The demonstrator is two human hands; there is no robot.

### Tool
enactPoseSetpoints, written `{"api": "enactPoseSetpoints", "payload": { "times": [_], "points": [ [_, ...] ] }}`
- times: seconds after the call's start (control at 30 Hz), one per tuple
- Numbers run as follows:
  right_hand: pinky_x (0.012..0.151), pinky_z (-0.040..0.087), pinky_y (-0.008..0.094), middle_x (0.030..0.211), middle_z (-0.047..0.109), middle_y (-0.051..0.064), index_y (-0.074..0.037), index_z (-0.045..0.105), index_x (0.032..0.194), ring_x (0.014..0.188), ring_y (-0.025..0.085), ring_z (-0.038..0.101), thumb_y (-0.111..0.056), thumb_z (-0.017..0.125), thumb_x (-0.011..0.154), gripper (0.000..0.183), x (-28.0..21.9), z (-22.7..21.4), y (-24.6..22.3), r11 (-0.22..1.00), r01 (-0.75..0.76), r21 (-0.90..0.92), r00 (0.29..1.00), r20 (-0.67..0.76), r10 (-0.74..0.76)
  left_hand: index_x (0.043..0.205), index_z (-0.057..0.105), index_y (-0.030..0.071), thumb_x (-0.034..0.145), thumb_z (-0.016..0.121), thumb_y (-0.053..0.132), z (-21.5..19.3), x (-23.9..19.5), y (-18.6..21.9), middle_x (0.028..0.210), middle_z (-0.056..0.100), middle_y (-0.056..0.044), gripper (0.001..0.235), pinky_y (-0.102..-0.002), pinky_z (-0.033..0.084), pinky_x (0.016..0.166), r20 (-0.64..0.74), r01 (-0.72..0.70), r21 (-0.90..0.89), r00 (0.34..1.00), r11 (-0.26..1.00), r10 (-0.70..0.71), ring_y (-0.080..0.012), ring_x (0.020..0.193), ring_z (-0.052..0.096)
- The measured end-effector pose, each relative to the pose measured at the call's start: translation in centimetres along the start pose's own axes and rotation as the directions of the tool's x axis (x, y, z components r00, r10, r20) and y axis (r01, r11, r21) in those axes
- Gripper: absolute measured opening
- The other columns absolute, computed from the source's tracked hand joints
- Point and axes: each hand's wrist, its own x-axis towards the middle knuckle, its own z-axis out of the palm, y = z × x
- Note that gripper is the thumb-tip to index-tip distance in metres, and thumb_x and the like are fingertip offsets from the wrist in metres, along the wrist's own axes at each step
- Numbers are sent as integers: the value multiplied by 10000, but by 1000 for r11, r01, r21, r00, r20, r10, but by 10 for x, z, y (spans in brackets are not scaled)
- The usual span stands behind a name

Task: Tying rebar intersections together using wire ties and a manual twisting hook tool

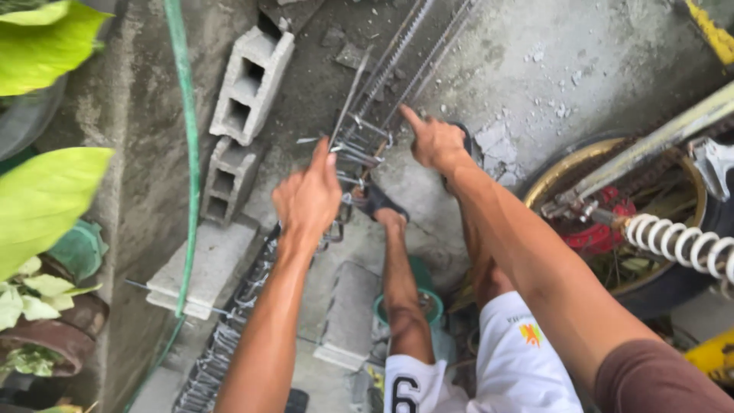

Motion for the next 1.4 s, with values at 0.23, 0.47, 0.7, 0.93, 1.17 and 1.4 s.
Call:
{"api": "enactPoseSetpoints", "payload": {
  "times": [0.23,0.47,0.7,0.93,1.17,1.4],
  "points": [
    [861,551,664,1374,620,194,-354,86,1638,1157,434,691,-300,538,951,824,15,12,0,999,-27,23,999,17,27,1480,560,334,1021,386,455,28,-42,-100,1066,772,-218,505,-556,509,995,116,467,-71,881,881,-458,-438,1126,695],
    [917,573,580,1330,637,198,-273,139,1610,1145,426,701,-328,539,961,764,28,17,2,999,-15,-37,1000,-25,14,1420,631,163,1055,474,293,73,-11,-72,1113,743,-271,418,-609,516,915,-380,278,-542,760,793,-527,-495,1038,694],
    [856,590,579,1237,679,174,-278,277,1541,1066,416,729,-385,533,927,674,44,23,12,995,-30,-96,999,-36,27,1478,513,472,1011,354,523,92,14,-61,1217,742,-144,496,-521,483,1072,215,391,-267,915,881,-341,-371,1235,652],
    [955,555,580,1330,636,234,-239,145,1573,1149,447,690,-338,532,958,733,32,13,-8,998,-61,5,998,18,61,1357,651,173,1049,349,366,68,39,-62,1085,748,-255,473,-576,513,980,-95,324,-445,910,835,-404,-456,1114,687],
    [925,575,575,1344,623,225,-306,178,1582,1135,448,698,-286,511,950,714,21,1,2,998,-36,-59,999,-31,34,1420,582,453,1001,385,541,64,86,-97,1209,737,-107,470,-554,482,1037,66,257,-103,966,961,-252,-354,1251,635],
    [947,562,569,1338,622,218,-262,103,1618,1150,441,693,-302,509,953,780,21,6,1,999,-46,-17,999,-5,46,1358,640,78,1030,401,344,104,59,-102,1178,705,-300,485,-591,500,1013,166,177,-314,978,933,-130,-464,1207,635]
  ]
}}
